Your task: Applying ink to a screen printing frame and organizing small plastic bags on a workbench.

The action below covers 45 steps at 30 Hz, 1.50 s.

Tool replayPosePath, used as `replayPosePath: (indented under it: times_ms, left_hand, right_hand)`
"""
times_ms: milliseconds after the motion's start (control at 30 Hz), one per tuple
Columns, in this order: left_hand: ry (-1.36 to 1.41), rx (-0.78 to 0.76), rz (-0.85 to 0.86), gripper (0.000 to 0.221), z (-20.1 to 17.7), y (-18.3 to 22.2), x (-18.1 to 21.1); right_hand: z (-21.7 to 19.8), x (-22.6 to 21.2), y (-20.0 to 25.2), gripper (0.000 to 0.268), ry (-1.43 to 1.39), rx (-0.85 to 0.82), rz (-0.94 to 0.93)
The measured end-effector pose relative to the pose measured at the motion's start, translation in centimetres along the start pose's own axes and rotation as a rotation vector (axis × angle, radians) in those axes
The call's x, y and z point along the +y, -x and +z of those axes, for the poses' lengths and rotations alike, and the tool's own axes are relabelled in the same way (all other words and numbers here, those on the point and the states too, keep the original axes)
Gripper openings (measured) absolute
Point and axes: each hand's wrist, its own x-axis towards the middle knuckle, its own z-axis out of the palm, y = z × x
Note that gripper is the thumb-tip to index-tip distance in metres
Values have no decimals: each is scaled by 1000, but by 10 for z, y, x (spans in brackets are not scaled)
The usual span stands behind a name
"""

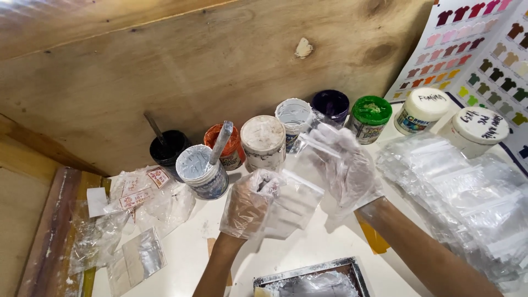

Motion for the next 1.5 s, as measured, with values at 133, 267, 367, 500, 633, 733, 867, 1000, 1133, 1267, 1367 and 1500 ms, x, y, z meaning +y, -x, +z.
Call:
replayPosePath:
  times_ms: [133, 267, 367, 500, 633, 733, 867, 1000, 1133, 1267, 1367, 1500]
  left_hand:
    - [-133, -35, -65, 39, 9, -2, 44]
    - [-261, -66, -128, 34, 19, -1, 88]
    - [1259, -47, -730, 55, 9, 8, -2]
    - [517, -136, -394, 18, 50, 1, 18]
    - [855, -231, -443, 13, 112, -13, 39]
    - [321, -271, -395, 2, 163, -31, 95]
    - [5, -231, -609, 26, 243, -61, 106]
    - [148, -150, -710, 27, 325, -73, 103]
    - [279, -179, -663, 15, 381, -73, 51]
    - [-1032, -527, 305, 42, 420, -70, -51]
    - [-452, -228, -474, 21, 423, -58, -4]
    - [-400, -347, -232, 19, 390, -51, 46]
  right_hand:
    - [-14, 2, -18, 38, 90, 106, -48]
    - [-12, -4, -21, 17, 239, 161, -181]
    - [-9, -20, -13, 8, 332, 128, -176]
    - [5, -53, 7, 17, 526, 15, -288]
    - [11, -97, 16, 20, 554, 7, -305]
    - [20, -137, 29, 16, 578, -29, -345]
    - [-19, -203, -1, 16, 731, 69, -491]
    - [-55, -283, -25, 23, 1478, -30, -843]
    - [-66, -298, -15, 35, 2449, -158, -933]
    - [-64, -276, -11, 28, 1511, 164, -3]
    - [-172, -301, -108, 31, 1057, 31, 241]
    - [-127, -259, -60, 33, 1257, 13, -109]
